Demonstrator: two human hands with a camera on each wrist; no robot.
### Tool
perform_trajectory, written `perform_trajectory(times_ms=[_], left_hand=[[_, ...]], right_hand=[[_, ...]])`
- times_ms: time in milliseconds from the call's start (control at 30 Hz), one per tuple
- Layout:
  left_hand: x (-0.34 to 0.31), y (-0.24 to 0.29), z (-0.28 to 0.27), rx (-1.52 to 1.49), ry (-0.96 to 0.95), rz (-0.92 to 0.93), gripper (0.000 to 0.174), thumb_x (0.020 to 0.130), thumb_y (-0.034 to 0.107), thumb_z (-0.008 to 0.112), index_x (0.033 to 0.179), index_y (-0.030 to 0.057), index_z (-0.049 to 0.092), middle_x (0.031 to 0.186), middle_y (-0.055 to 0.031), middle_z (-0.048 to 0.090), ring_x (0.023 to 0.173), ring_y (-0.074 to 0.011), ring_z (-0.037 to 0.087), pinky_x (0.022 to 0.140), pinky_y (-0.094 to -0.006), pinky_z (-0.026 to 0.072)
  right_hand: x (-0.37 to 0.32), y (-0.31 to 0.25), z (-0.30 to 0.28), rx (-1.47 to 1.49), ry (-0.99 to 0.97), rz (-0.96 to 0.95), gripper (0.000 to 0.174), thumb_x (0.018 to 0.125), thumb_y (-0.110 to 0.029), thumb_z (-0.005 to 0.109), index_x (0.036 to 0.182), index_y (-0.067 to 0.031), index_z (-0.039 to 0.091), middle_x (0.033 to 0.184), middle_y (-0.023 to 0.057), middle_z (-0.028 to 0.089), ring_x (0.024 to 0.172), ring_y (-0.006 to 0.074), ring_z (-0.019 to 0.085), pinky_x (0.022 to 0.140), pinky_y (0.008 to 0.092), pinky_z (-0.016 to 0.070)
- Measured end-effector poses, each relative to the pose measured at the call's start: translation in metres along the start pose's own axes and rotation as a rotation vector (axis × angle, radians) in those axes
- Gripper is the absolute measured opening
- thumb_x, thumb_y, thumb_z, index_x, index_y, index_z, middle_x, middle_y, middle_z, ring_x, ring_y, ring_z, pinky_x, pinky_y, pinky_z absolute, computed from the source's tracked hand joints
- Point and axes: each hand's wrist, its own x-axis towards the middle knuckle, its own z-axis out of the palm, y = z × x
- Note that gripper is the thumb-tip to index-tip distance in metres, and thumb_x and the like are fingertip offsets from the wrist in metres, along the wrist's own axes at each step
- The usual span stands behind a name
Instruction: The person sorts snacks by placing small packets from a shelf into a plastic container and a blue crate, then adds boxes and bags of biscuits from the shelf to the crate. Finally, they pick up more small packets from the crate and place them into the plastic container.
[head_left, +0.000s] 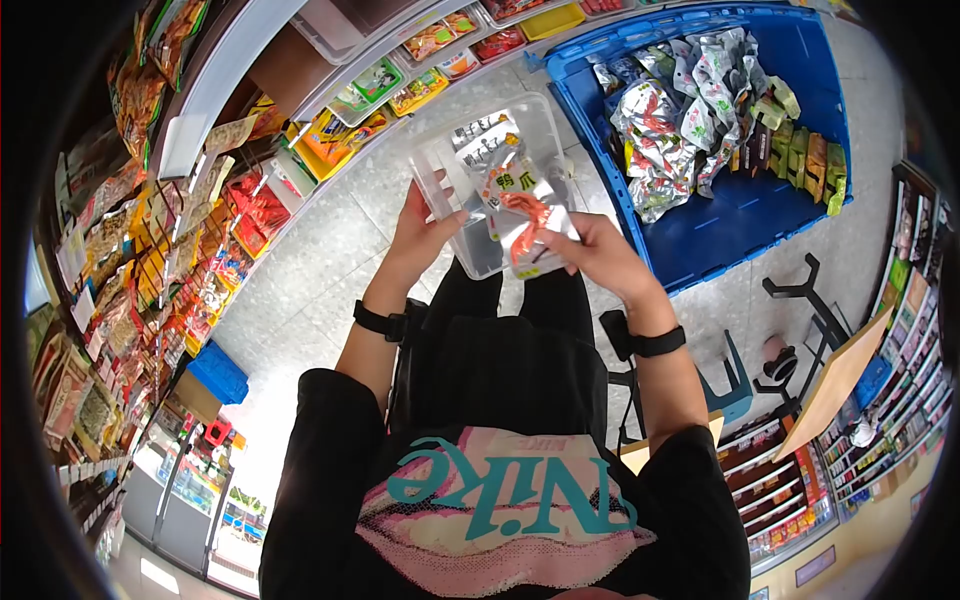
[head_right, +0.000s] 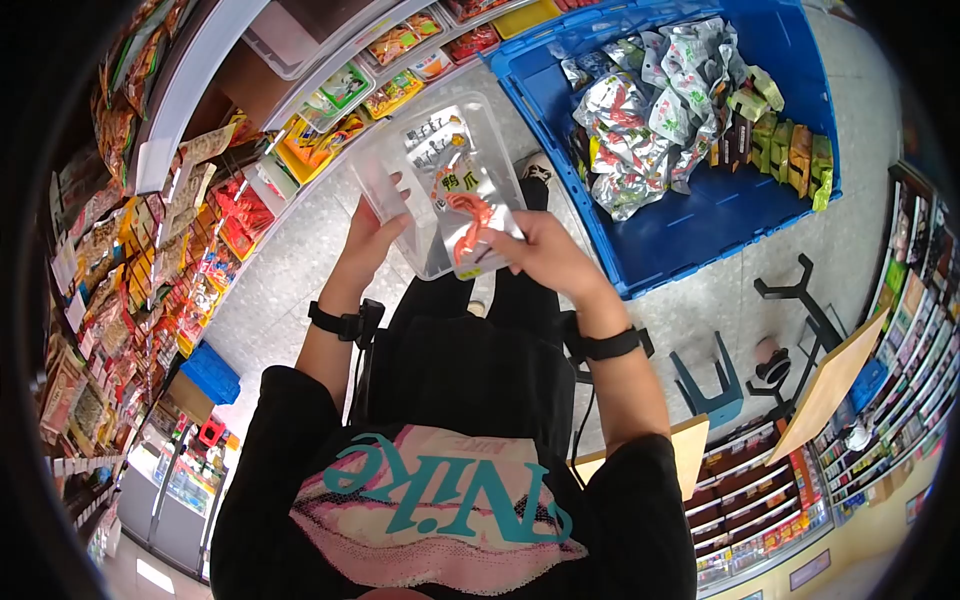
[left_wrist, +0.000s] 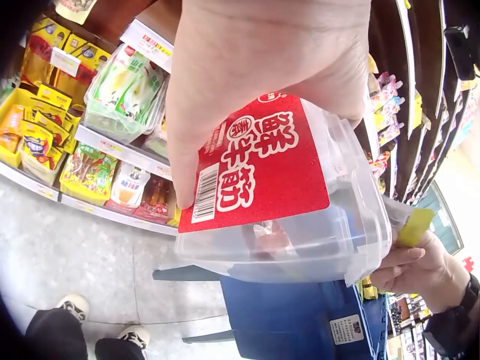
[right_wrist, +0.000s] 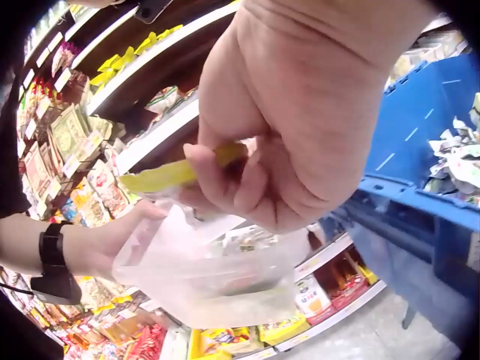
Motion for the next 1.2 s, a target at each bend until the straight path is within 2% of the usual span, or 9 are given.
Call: perform_trajectory(times_ms=[167, 267, 367, 500, 600, 800, 967, 1100, 1200], left_hand=[[0.000, -0.010, -0.002, -0.116, -0.023, 0.058, 0.073, 0.079, 0.002, 0.066, 0.140, 0.0040, 0.026, 0.134, -0.0087, 0.043, 0.126, -0.0207, 0.041, 0.098, -0.0368, 0.0423], [-0.001, -0.008, -0.003, -0.127, -0.064, 0.083, 0.072, 0.080, -0.001, 0.064, 0.141, 0.0049, 0.026, 0.134, -0.0080, 0.044, 0.124, -0.0182, 0.043, 0.099, -0.0365, 0.0421], [-0.004, 0.000, -0.007, -0.131, -0.048, 0.023, 0.069, 0.082, 0.005, 0.060, 0.142, 0.0014, 0.025, 0.137, -0.0089, 0.042, 0.128, -0.0175, 0.039, 0.106, -0.0321, 0.0298], [-0.005, 0.001, -0.013, -0.093, -0.038, 0.057, 0.067, 0.083, 0.007, 0.061, 0.141, 0.0011, 0.027, 0.135, -0.0081, 0.044, 0.126, -0.0173, 0.040, 0.106, -0.0321, 0.0306], [-0.001, -0.003, -0.015, -0.083, -0.047, 0.032, 0.069, 0.081, 0.005, 0.063, 0.141, 0.0025, 0.027, 0.134, -0.0073, 0.045, 0.124, -0.0170, 0.043, 0.104, -0.0329, 0.0341], [0.004, -0.006, -0.010, -0.116, -0.042, -0.021, 0.071, 0.079, 0.001, 0.064, 0.140, 0.0038, 0.028, 0.133, -0.0072, 0.046, 0.122, -0.0169, 0.045, 0.102, -0.0332, 0.0372], [0.009, -0.008, -0.012, -0.087, -0.006, -0.030, 0.069, 0.079, 0.003, 0.064, 0.139, 0.0034, 0.030, 0.132, -0.0079, 0.048, 0.120, -0.0169, 0.046, 0.101, -0.0324, 0.0372], [0.013, -0.012, -0.010, -0.074, 0.033, -0.020, 0.067, 0.080, 0.005, 0.063, 0.139, 0.0039, 0.030, 0.132, -0.0084, 0.048, 0.122, -0.0182, 0.045, 0.102, -0.0332, 0.0354], [0.015, -0.015, -0.006, -0.046, 0.051, -0.015, 0.069, 0.081, 0.006, 0.063, 0.140, 0.0048, 0.029, 0.133, -0.0085, 0.047, 0.122, -0.0189, 0.045, 0.102, -0.0335, 0.0351]], right_hand=[[0.020, -0.017, 0.038, -0.221, 0.064, -0.226, 0.038, 0.087, -0.021, 0.065, 0.115, 0.0031, 0.056, 0.066, 0.0062, 0.059, 0.055, 0.0092, 0.055, 0.050, 0.0268, 0.0446], [0.038, -0.008, 0.055, -0.467, 0.250, -0.373, 0.053, 0.085, -0.016, 0.063, 0.130, 0.0016, 0.042, 0.080, 0.0246, 0.063, 0.071, 0.0361, 0.064, 0.060, 0.0429, 0.0481], [0.047, -0.005, 0.061, -0.640, 0.265, -0.302, 0.045, 0.086, -0.020, 0.062, 0.122, 0.0029, 0.047, 0.081, 0.0258, 0.063, 0.077, 0.0392, 0.062, 0.064, 0.0450, 0.0490], [0.049, -0.014, 0.063, -0.915, 0.247, -0.197, 0.038, 0.085, -0.025, 0.062, 0.110, 0.0016, 0.053, 0.082, 0.0207, 0.064, 0.079, 0.0352, 0.064, 0.064, 0.0426, 0.0516], [0.056, 0.000, 0.064, -1.111, 0.440, -0.440, 0.032, 0.083, -0.026, 0.064, 0.101, -0.0021, 0.055, 0.083, 0.0147, 0.063, 0.076, 0.0312, 0.065, 0.062, 0.0395, 0.0536], [0.044, -0.019, 0.069, -1.249, 0.465, -0.096, 0.028, 0.081, -0.024, 0.067, 0.097, -0.0044, 0.056, 0.088, 0.0106, 0.061, 0.076, 0.0262, 0.065, 0.062, 0.0360, 0.0539], [0.022, -0.056, 0.008, -0.757, 0.523, -0.760, 0.021, 0.082, -0.012, 0.065, 0.102, -0.0071, 0.061, 0.089, 0.0085, 0.061, 0.067, 0.0232, 0.062, 0.055, 0.0338, 0.0484], [0.038, -0.044, -0.077, -0.786, 0.673, -0.384, 0.020, 0.084, -0.015, 0.061, 0.102, -0.0061, 0.061, 0.096, 0.0129, 0.061, 0.078, 0.0311, 0.060, 0.065, 0.0403, 0.0499], [0.069, 0.003, -0.147, -1.338, 0.740, -0.341, 0.024, 0.084, -0.013, 0.056, 0.104, -0.0015, 0.061, 0.102, 0.0115, 0.061, 0.094, 0.0308, 0.057, 0.077, 0.0396, 0.0488]])
